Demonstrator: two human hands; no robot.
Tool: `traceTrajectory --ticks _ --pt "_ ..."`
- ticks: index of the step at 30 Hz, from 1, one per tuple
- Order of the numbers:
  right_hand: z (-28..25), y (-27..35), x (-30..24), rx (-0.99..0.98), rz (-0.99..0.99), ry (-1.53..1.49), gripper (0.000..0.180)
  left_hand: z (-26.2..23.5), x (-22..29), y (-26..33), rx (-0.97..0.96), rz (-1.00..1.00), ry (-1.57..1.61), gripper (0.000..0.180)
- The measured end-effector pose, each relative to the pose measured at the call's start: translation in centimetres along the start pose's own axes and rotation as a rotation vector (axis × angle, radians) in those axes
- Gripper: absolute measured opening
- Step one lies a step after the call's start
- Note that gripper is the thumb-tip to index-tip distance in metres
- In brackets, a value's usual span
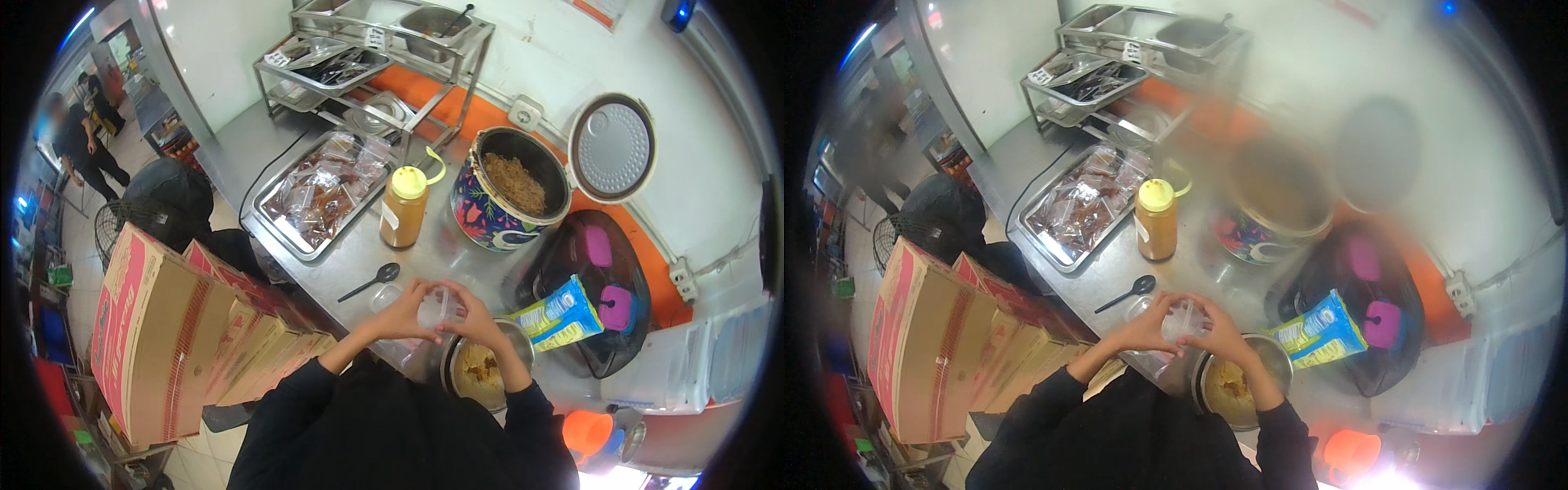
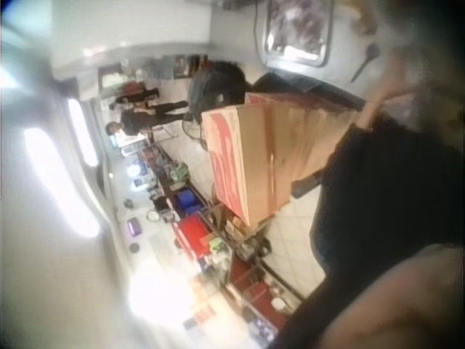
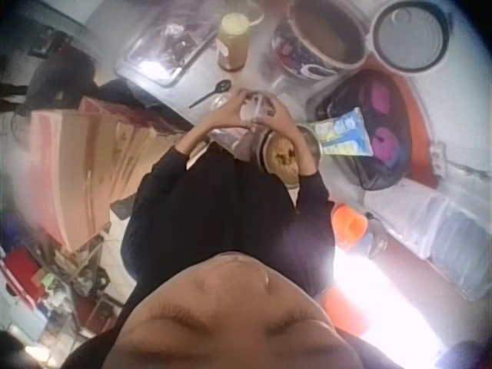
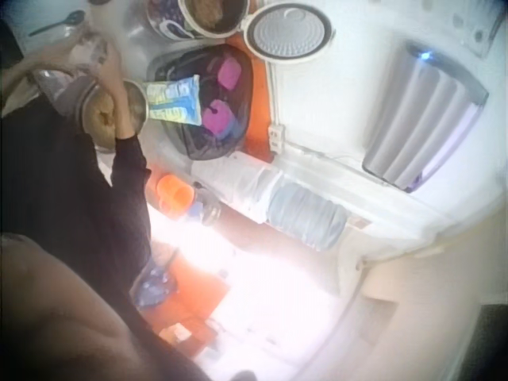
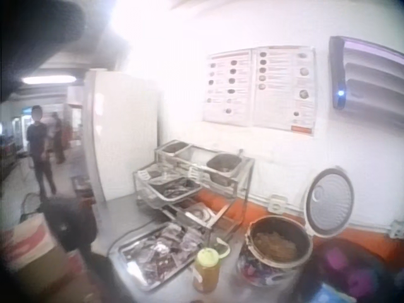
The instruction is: The person scoops cooked rice from a large pot into small plastic containers, then places the containers into blue cardboard boxes. They seal the boxes and place them into a clear plastic bag. The person also writes on a paper slip and handles various packaged items on the counter.
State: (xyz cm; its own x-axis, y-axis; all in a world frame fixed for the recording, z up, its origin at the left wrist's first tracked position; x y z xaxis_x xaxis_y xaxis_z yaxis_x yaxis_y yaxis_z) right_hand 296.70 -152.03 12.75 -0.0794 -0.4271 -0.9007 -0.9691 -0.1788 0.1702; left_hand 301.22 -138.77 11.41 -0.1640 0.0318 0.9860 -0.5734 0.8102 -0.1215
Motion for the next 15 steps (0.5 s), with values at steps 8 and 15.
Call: traceTrajectory --ticks 8,15 --pt "1.8 -0.4 -0.5 -0.103 -0.008 0.147 0.084 -1.0 -1.1 2.6 0.006 -0.045 0.013 0.094" --pt "1.2 -2.3 0.3 -0.001 -0.058 0.472 0.066 -7.1 -2.1 3.8 0.17 -0.069 0.113 0.08"
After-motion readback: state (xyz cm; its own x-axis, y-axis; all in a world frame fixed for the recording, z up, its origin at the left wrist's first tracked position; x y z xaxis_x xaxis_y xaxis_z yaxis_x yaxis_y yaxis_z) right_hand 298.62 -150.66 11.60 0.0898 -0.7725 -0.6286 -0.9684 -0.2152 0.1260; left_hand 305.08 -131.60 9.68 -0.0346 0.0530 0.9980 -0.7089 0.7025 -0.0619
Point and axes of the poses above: each hand's wrist, its own y-axis away from the middle knuckle, its own z-axis out of the palm, x = y × z, the point moved 5 cm from there along -y, towards the middle knuckle, and after that the axes turned 15 degrees about y, right-handed, at the moved point
